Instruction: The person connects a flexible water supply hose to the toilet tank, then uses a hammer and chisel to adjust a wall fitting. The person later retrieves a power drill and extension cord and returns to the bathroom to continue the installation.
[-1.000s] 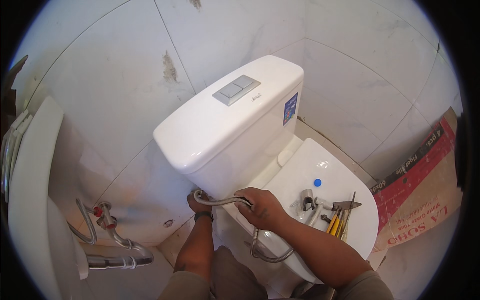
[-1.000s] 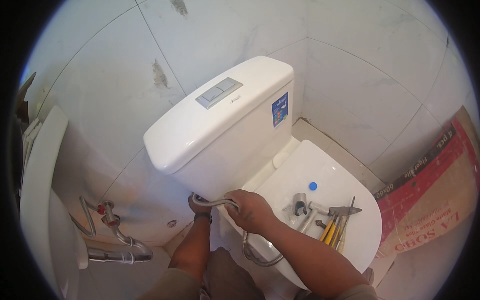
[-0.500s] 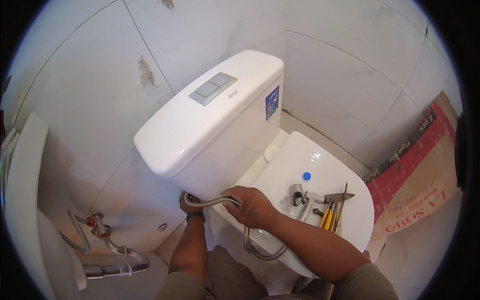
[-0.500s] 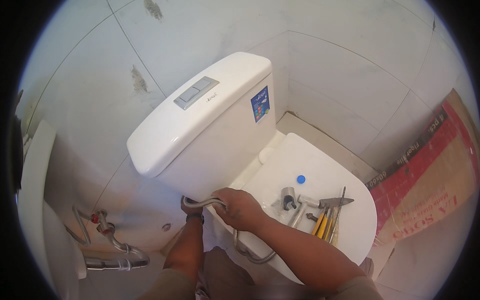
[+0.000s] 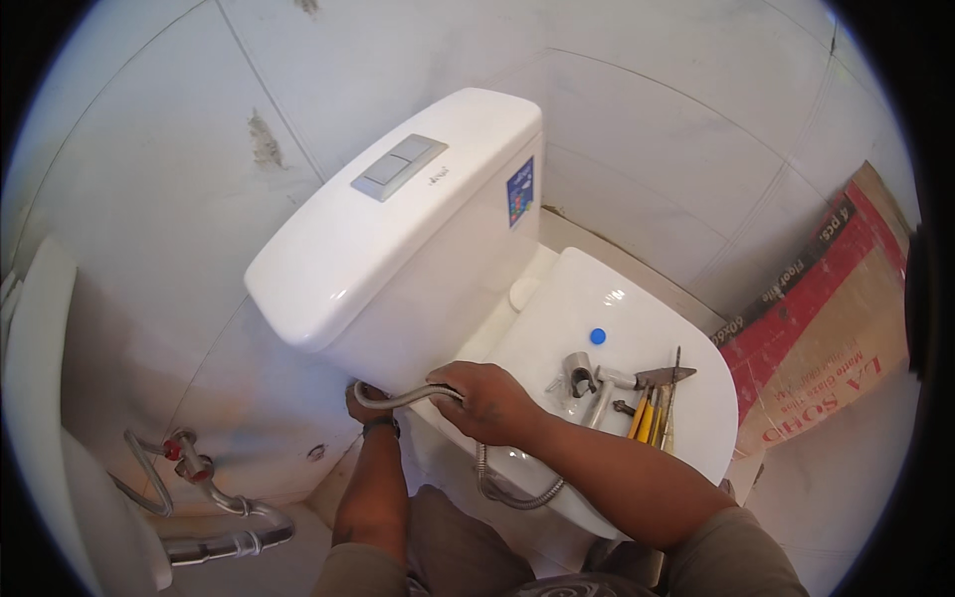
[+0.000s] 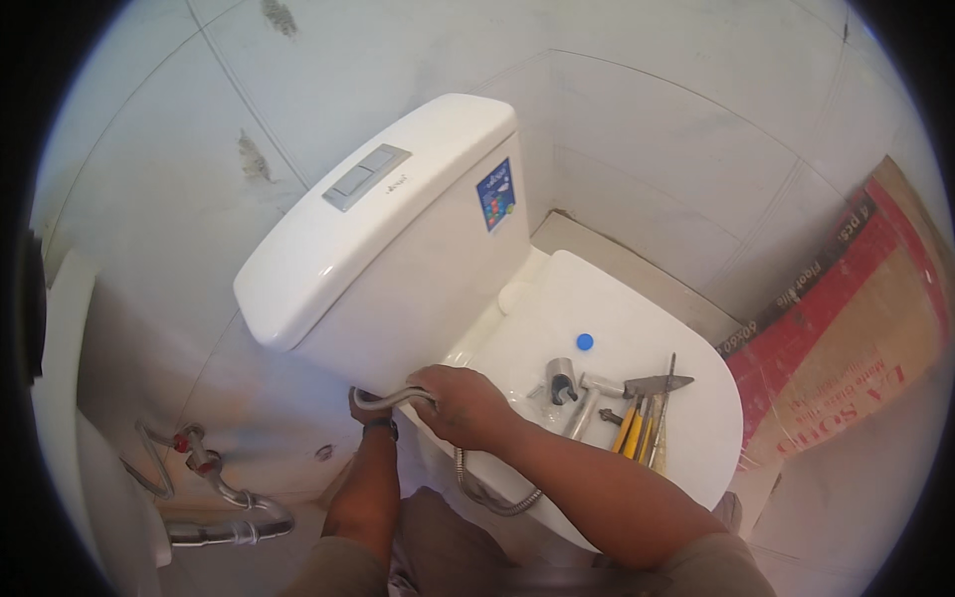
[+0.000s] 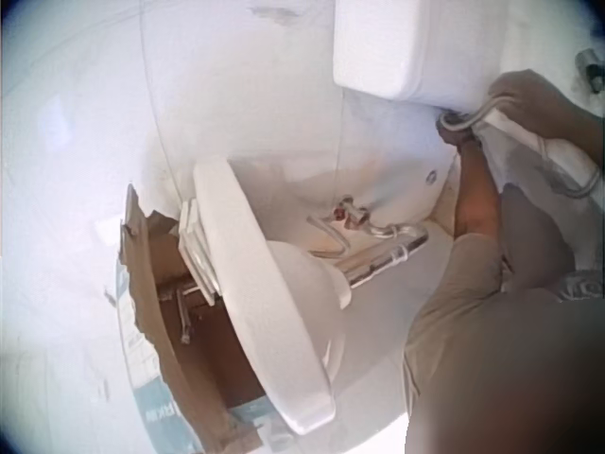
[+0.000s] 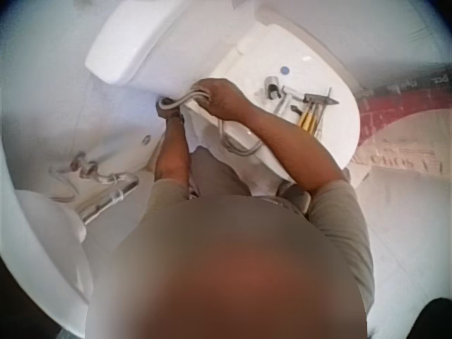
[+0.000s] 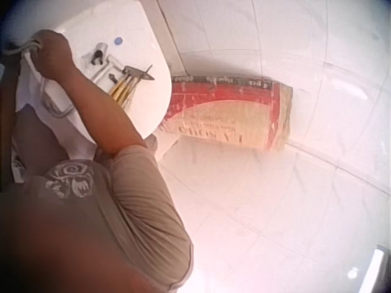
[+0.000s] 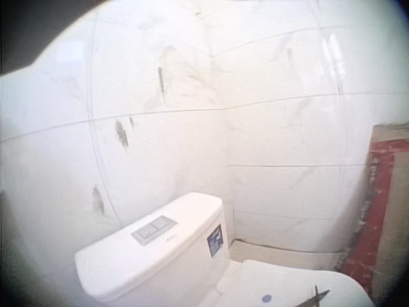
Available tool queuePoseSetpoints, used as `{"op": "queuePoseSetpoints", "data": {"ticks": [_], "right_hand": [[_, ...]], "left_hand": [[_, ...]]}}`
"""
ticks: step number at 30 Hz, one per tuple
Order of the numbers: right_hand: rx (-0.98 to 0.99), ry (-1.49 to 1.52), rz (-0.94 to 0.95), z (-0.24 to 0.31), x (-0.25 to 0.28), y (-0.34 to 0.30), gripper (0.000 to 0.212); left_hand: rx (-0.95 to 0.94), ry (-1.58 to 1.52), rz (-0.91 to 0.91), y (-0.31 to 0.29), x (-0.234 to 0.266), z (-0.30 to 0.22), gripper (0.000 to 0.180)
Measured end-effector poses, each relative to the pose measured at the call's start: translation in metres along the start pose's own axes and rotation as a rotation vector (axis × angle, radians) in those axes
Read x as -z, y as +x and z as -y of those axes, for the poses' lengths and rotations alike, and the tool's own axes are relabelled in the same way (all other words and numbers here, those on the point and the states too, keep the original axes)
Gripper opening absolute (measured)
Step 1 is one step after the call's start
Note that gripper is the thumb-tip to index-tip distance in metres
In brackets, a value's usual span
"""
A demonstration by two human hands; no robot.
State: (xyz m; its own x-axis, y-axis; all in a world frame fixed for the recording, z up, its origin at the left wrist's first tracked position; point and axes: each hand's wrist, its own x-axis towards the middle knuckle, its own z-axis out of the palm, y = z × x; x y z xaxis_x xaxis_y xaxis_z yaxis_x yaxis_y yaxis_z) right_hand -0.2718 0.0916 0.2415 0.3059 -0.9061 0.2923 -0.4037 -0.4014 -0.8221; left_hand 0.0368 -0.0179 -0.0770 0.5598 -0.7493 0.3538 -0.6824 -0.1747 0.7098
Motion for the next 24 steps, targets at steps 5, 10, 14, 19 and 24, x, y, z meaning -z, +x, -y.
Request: {"op": "queuePoseSetpoints", "data": {"ticks": [5, 10, 14, 19, 24], "right_hand": [[0.009, -0.021, -0.026, -0.004, -0.002, -0.002, 0.029], [-0.016, -0.03, 0.018, -0.004, -0.003, -0.001, 0.031], [-0.035, -0.014, 0.028, -0.003, -0.002, -0.001, 0.03], [-0.03, -0.023, 0.023, -0.002, -0.001, -0.001, 0.03], [0.004, -0.013, 0.011, -0.002, -0.002, -0.001, 0.03]], "left_hand": [[0.084, -0.497, 0.095, -0.004, 0.006, -0.017, 0.027], [0.033, -0.214, -0.072, -0.014, 0.017, -0.03, 0.034], [0.183, -0.251, 0.007, -0.009, 0.006, -0.013, 0.038], [0.261, -0.574, 0.085, -0.004, -0.006, -0.001, 0.038], [0.038, -0.178, 0.16, -0.007, 0.013, -0.008, 0.036]]}}
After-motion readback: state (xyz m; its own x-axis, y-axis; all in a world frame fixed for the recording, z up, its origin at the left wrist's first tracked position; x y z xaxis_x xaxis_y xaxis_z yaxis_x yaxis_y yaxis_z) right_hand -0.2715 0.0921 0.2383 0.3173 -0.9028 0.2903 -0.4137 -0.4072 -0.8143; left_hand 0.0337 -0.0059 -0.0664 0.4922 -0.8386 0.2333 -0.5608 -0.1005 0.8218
